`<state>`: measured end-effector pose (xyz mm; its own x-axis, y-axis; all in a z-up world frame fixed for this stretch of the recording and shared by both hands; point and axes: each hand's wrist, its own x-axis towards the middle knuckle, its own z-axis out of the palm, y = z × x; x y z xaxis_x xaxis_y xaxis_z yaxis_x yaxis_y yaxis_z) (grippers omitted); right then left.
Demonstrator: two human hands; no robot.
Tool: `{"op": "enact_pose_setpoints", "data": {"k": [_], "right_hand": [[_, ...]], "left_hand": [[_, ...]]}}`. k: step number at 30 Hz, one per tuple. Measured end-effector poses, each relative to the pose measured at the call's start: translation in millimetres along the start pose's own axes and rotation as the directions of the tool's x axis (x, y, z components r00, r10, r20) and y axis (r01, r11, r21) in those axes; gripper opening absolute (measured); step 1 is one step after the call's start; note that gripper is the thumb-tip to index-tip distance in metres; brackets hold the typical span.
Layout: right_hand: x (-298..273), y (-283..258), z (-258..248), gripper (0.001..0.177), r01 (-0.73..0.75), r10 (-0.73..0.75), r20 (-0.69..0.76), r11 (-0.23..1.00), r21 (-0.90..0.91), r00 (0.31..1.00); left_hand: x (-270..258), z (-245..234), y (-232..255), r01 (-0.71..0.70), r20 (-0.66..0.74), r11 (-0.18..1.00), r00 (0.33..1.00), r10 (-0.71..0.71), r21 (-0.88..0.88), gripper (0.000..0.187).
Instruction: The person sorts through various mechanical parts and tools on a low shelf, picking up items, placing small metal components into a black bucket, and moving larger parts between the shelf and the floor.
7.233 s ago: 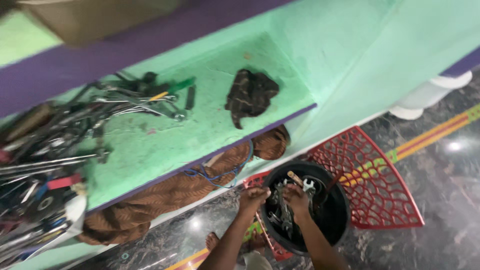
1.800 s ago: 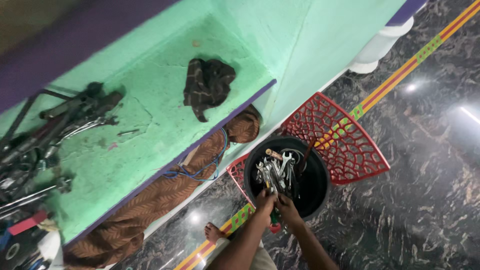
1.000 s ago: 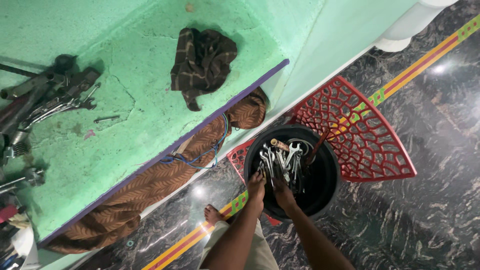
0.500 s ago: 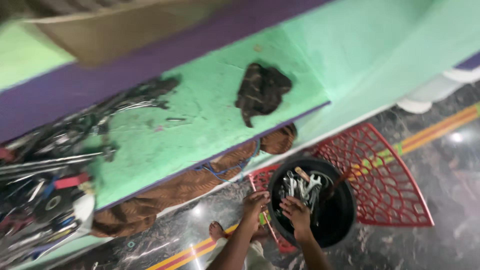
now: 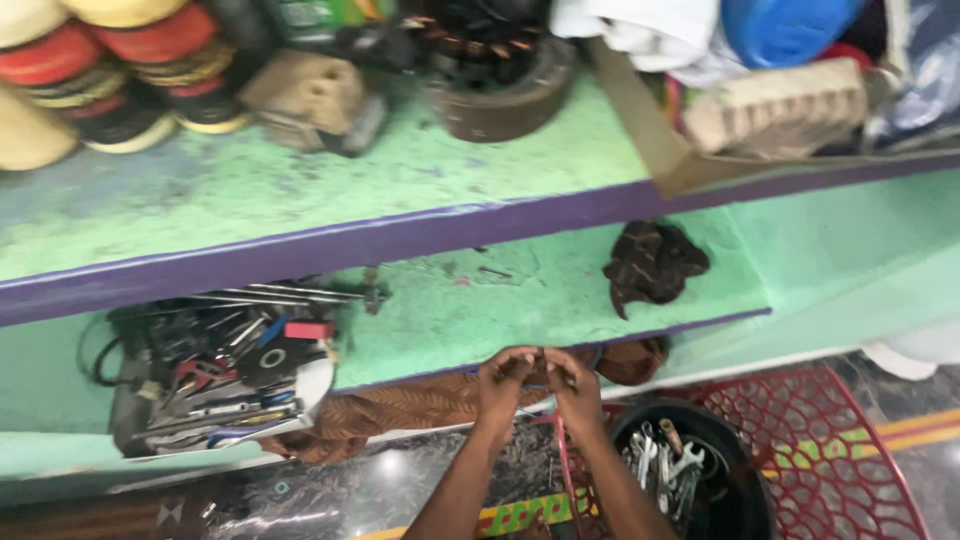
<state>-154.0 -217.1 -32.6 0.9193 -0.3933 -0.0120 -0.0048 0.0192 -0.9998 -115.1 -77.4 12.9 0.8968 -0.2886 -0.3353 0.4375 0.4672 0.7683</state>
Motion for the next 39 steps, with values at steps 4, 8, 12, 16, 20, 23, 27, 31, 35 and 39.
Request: {"op": "enact_pose_setpoints", "data": {"k": [4,8,12,16,20,23,27,31,35,39], "right_hand": [[55.5,-63.4,42.0,0.029,0.252,-0.224,0.115,0.866,-0.433,0.968],[114.6,-92.8,75.3,0.044,0.546,-0.486,0.316,0.462,-0.698,0.815],[172.7,-77.4,91.2,0.026,0.562,-0.403,0.433,0.295,-0.773,0.807],[211.2,-46.9,98.6,0.027,0.469,-0.226,0.434,0.133,-0.873,0.872],[225.2,-12.6,89.2,0.043,0.615,-0.445,0.529,0.066,-0.785,0.723],[232.8,3.5,82.6,0.043,0.514,-0.460,0.399,0.155,-0.843,0.793],[226.5,20.4,65.4,0.043,0.398,-0.377,0.291,0.245,-0.884,0.879],[217.8,20.8,64.8,0.048,0.330,-0.342,0.177,0.465,-0.821,0.923],[192.6,4.8,84.9,0.055,-0.048,0.047,-0.008,0.959,-0.278,0.999],[189.2,-1.6,106.4,0.050,-0.182,0.226,0.096,0.924,-0.337,0.969]], "left_hand": [[43.2,-33.3,17.3,-0.300,-0.083,0.934,0.944,0.320,0.192,0.020],[80.8,-49.7,48.7,-0.504,-0.028,0.798,0.840,0.542,0.331,0.022],[91.4,-45.4,82.6,-0.431,-0.012,0.653,0.830,0.558,0.622,0.038],[113.4,-44.6,94.9,-0.557,0.320,0.177,0.677,0.663,0.811,0.039],[132.7,-31.0,86.1,-0.305,0.224,0.094,0.844,0.488,0.948,0.029],[139.2,-29.0,82.0,-0.171,0.106,0.132,0.912,0.396,0.976,0.033],[147.9,-39.6,67.3,-0.259,0.191,0.073,0.851,0.490,0.963,0.039],[146.4,-61.4,54.4,-0.393,0.127,0.375,0.813,0.568,0.840,0.037],[135.0,-76.8,61.1,-0.152,-0.200,0.985,0.971,0.134,-0.080,0.029],[111.5,-77.7,98.6,-0.038,-0.195,0.965,0.981,-0.013,-0.259,0.019]]}}
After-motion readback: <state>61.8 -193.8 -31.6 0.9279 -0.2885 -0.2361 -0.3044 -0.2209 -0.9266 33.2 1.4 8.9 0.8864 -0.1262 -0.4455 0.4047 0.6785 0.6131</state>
